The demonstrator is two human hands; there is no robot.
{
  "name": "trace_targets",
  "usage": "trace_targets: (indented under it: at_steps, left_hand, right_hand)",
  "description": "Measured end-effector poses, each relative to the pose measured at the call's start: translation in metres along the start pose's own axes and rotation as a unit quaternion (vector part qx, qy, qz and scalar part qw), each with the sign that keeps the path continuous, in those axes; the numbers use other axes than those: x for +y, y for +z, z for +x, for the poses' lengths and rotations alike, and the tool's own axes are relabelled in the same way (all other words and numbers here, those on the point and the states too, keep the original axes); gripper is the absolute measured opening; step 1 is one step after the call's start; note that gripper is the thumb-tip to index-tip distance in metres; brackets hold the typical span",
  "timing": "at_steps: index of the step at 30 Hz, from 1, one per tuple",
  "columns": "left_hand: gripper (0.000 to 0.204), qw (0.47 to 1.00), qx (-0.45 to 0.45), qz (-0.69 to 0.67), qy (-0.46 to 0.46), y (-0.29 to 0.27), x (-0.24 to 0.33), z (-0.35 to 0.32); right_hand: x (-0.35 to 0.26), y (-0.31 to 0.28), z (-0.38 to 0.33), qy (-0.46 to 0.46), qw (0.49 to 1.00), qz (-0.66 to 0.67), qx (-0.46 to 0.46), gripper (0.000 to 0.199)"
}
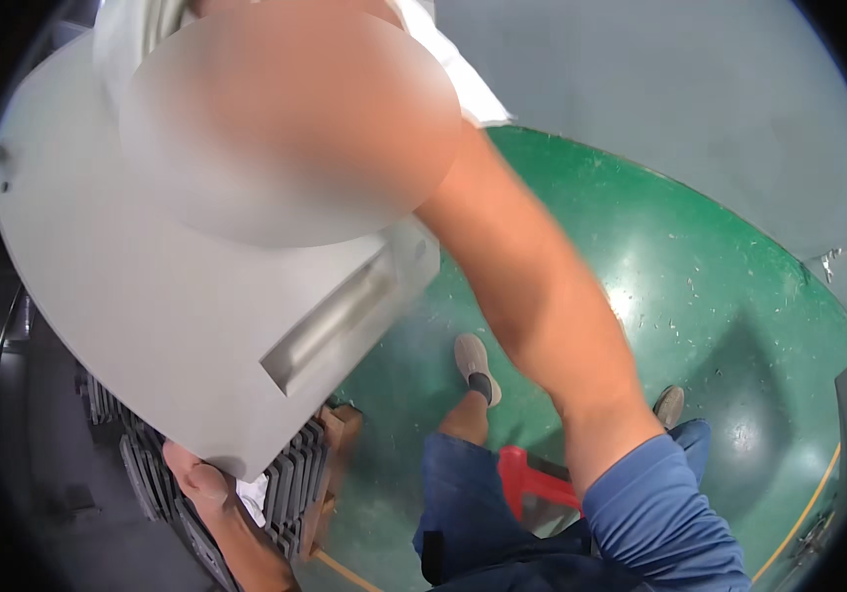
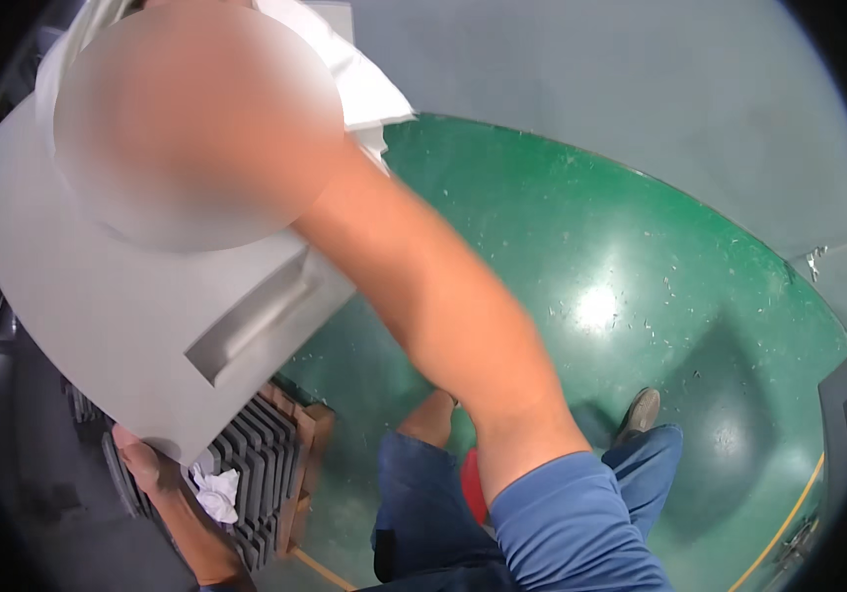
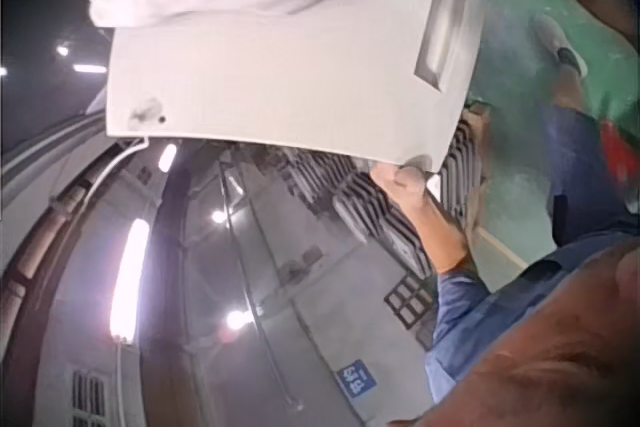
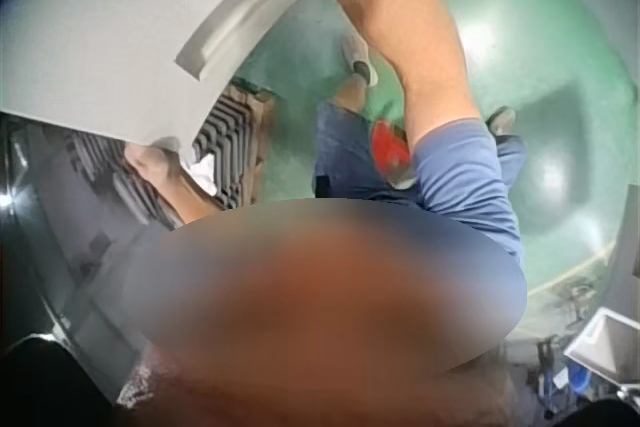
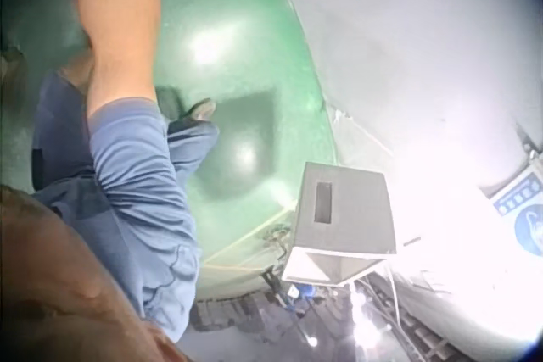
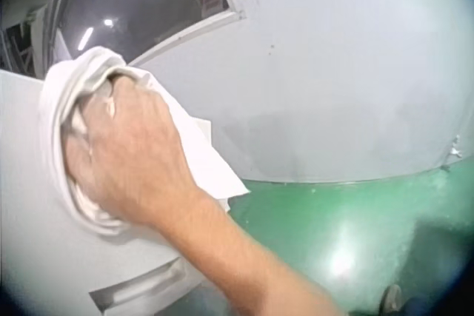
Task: Clean the surface of a metal electrical or machine enclosure using a white cloth.
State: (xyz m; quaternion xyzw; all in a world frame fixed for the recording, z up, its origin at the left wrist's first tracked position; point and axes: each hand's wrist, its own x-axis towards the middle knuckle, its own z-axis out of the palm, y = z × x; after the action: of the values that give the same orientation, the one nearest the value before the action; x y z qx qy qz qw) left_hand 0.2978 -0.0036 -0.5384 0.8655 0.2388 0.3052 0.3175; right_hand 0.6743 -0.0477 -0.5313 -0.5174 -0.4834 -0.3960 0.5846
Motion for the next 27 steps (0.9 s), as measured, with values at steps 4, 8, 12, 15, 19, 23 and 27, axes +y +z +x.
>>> trace_targets:
  at_steps: [4, 8, 12, 15, 19, 23, 27]
  left_hand:
    - [0.074, 0.998, -0.017, -0.050, -0.037, 0.009, -0.014, 0.016]
    - [0.074, 0.995, -0.080, -0.048, -0.018, 0.022, -0.006, 0.063]
    - [0.067, 0.994, 0.053, -0.088, -0.047, 0.055, 0.001, 0.080]
    - [0.056, 0.987, 0.099, -0.111, -0.063, 0.050, -0.011, 0.079]
    - [0.045, 0.990, 0.132, 0.007, -0.041, 0.045, -0.034, 0.090]
    - [0.068, 0.994, 0.021, 0.029, -0.099, 0.044, 0.007, 0.118]
    - [0.074, 0.996, -0.031, 0.081, -0.025, 0.040, 0.026, 0.135]
  right_hand:
    - [0.092, 0.036, -0.002, 0.029, 0.989, -0.085, -0.120, 0.033]
    - [0.132, 0.081, -0.090, 0.304, 0.922, -0.086, -0.225, 0.035]
    - [0.056, 0.074, -0.185, 0.543, 0.803, 0.103, -0.223, 0.049]
    - [-0.001, 0.064, -0.232, 0.609, 0.741, 0.108, -0.261, 0.041]
    - [-0.089, 0.035, -0.245, 0.632, 0.598, 0.435, -0.233, 0.026]
    - [-0.162, -0.074, -0.225, 0.702, 0.406, 0.572, -0.121, 0.023]
    - [-0.175, -0.174, -0.253, 0.688, 0.347, 0.636, 0.041, 0.027]
